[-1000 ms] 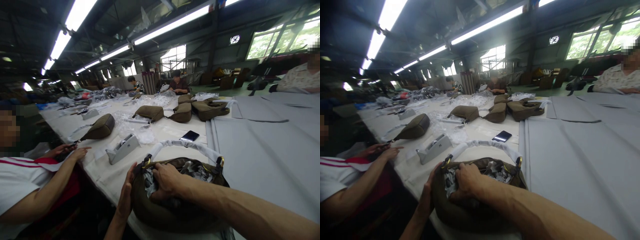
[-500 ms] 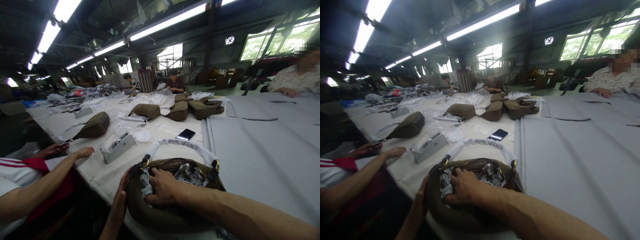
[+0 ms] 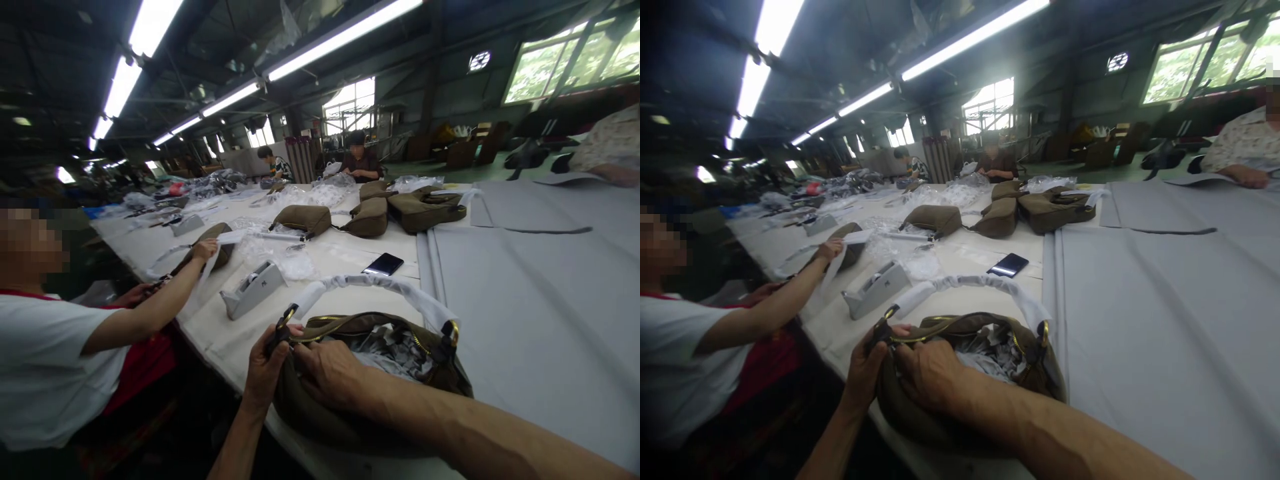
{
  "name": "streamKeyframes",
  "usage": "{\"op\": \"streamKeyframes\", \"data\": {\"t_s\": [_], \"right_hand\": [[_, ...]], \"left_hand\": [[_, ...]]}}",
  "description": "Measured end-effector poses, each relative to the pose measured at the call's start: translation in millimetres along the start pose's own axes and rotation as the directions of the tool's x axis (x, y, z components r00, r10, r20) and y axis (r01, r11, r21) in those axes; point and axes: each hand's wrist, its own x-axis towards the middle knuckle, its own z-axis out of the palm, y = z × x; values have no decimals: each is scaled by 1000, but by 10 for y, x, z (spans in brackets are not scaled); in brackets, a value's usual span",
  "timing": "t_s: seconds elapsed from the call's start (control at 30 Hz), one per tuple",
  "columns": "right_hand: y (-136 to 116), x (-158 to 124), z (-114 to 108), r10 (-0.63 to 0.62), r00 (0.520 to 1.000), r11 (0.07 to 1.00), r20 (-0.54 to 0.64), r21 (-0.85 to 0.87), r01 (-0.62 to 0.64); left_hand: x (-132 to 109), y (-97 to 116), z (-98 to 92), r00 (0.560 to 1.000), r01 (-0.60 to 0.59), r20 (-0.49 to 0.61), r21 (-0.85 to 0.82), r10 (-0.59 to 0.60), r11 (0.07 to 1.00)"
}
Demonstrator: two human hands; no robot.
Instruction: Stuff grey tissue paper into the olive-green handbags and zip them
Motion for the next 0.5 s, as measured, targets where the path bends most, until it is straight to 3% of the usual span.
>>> {"op": "streamKeyframes", "data": {"t_s": [0.1,0.17,0.23,0.3,0.4,0.5], "right_hand": [[-23,-53,-189,-1,998,996,-62,87,6],[-55,-48,-287,41,982,965,-182,260,7],[-97,0,-316,122,966,880,-230,474,2],[-146,71,-279,217,956,792,-198,608,-54],[-217,160,-163,368,908,759,-201,630,-168],[-263,195,-59,421,872,692,-252,710,-129]], "left_hand": [[19,-24,-4,999,-43,-22,-36,43,998],[25,-53,2,999,-44,-35,-81,41,996],[22,-79,6,998,-39,-58,-119,32,992],[19,-88,2,994,-42,-102,-121,30,992],[21,-67,-13,992,-27,-128,-98,14,995],[23,-32,-23,996,-1,-89,-106,-8,994]]}}
